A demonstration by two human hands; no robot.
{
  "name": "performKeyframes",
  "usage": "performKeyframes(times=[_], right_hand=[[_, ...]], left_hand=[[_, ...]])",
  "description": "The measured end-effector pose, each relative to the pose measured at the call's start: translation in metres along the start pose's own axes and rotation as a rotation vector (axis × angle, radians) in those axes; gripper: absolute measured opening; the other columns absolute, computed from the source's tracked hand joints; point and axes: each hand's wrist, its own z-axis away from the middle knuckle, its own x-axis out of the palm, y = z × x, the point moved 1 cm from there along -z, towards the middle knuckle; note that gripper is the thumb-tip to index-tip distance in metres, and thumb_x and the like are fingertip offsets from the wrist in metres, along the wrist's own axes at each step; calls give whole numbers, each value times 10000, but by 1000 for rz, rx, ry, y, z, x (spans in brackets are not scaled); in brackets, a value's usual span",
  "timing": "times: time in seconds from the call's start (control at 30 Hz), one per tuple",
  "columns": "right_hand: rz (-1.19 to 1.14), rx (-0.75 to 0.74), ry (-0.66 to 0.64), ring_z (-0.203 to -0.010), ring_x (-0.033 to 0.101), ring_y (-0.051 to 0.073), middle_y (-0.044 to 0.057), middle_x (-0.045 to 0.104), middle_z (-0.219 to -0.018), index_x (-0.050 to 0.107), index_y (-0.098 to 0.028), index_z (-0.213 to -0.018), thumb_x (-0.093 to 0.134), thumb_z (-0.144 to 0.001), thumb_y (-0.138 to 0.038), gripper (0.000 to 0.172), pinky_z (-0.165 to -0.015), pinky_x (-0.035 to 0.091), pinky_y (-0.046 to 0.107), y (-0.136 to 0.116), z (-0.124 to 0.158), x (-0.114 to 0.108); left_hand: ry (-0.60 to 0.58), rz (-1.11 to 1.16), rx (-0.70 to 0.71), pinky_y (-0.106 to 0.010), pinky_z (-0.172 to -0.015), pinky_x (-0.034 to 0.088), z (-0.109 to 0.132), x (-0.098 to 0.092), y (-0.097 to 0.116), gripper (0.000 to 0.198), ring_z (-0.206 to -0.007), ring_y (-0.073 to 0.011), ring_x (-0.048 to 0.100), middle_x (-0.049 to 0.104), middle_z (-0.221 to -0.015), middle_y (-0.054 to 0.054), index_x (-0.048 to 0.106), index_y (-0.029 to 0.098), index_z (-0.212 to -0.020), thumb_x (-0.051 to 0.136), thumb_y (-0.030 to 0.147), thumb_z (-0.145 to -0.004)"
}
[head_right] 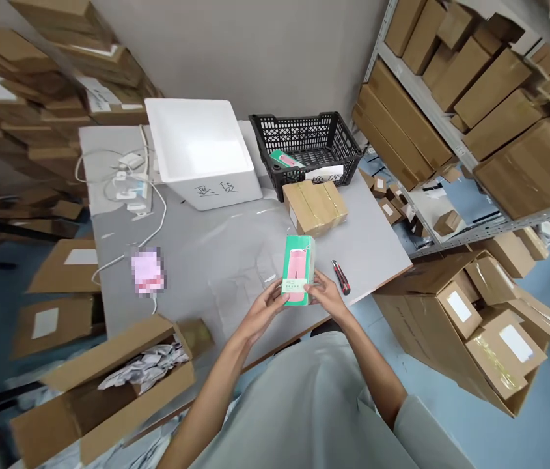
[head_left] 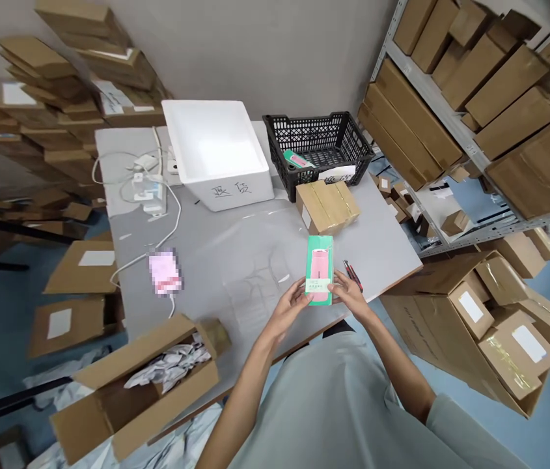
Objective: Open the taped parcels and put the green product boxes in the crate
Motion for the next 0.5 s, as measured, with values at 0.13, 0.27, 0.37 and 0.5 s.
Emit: performKeyframes(times=[0.13,0.27,0.37,0.5], right_hand=[[-22,-88,-79,-1165,756,262,95,735,-1344,696,-310,-1548,1008,-754,-608,903,-964,676,402,-21,-45,-28],[-26,-155,-140,-1083,792,241,84,764,-1355,756,-297,-1457,997,-788,-605,775,-1079,639,442,-55,-96,-57],[-50,-174,-173,-1001,817,246,100,781,-1393,760,-275,-1449,992,-780,-619,788,-1067,651,483,-85,-140,-74],[-98,-217,-161,-1142,812,280,111,825,-1342,784,-241,-1374,1013,-749,-578,746,-1126,637,481,-128,-208,-86]], left_hand=[[147,22,70,-633,-1202,598,-44,20,24,946,-1431,-399,701,707,-1569,-169,605,271,-1622,959,642,-827],[252,0,151,-600,-1143,650,-101,40,61,947,-1370,-368,744,722,-1534,-168,569,276,-1646,968,572,-841],[297,-42,201,-562,-1121,667,-145,52,90,940,-1361,-363,752,700,-1576,-183,566,258,-1643,971,546,-844],[361,-97,273,-524,-1121,666,-204,62,128,841,-1365,-344,751,737,-1528,-182,578,237,-1627,916,540,-918]])
